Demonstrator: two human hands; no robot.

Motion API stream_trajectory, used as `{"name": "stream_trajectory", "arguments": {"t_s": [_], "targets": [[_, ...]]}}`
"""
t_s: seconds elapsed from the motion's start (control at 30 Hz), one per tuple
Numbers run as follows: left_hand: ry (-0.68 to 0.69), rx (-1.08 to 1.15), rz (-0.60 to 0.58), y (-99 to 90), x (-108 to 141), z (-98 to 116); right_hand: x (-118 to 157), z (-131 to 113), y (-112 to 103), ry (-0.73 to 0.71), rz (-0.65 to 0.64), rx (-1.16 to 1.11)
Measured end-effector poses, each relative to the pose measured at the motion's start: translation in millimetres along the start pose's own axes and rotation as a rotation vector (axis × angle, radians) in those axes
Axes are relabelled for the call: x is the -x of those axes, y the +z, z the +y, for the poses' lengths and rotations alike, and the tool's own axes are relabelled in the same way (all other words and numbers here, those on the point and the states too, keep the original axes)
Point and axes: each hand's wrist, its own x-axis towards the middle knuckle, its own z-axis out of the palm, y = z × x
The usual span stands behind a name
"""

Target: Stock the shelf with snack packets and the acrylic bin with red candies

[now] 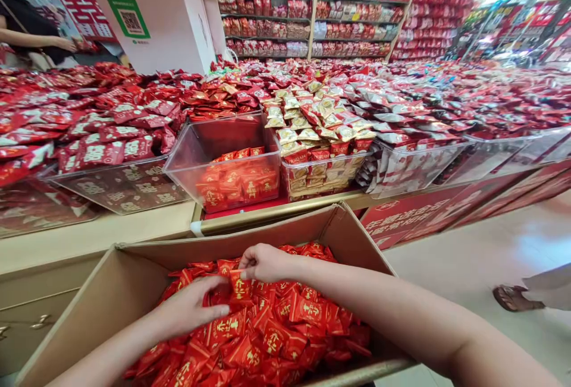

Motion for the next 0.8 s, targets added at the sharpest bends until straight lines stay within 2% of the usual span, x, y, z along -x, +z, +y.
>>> {"name": "stream_trajectory", "arguments": {"t_s": [0.1,0.17,0.3,0.43,0.5,0.63,0.73,0.8], "targets": [[0.178,0.436,-0.028,-4.0,0,15,6,-11,-3,0.002,0.001,-0.39],[0.218,0.657,-0.03,-4.2,1,23,10,-14,-2,0.019,0.016,-0.534],[0.199,0.774,-0.005,-4.7,8,29,12,-18,0,-0.024,0.05,-0.615],[0.195,0.837,0.014,-8.3,13,31,16,-26,-4,-0.049,0.002,-0.628],[0.187,0.846,-0.017,-9.9,15,32,17,-29,-6,-0.049,-0.004,-0.653],[0.168,0.772,-0.046,-11.2,17,35,19,-30,-7,-0.079,0.016,-0.673],[0.172,0.648,0.0,-17.3,22,39,26,-38,-12,-0.137,0.056,-0.5],[0.203,0.556,0.056,-29.4,29,43,36,-55,-23,-0.257,0.142,-0.31]]}}
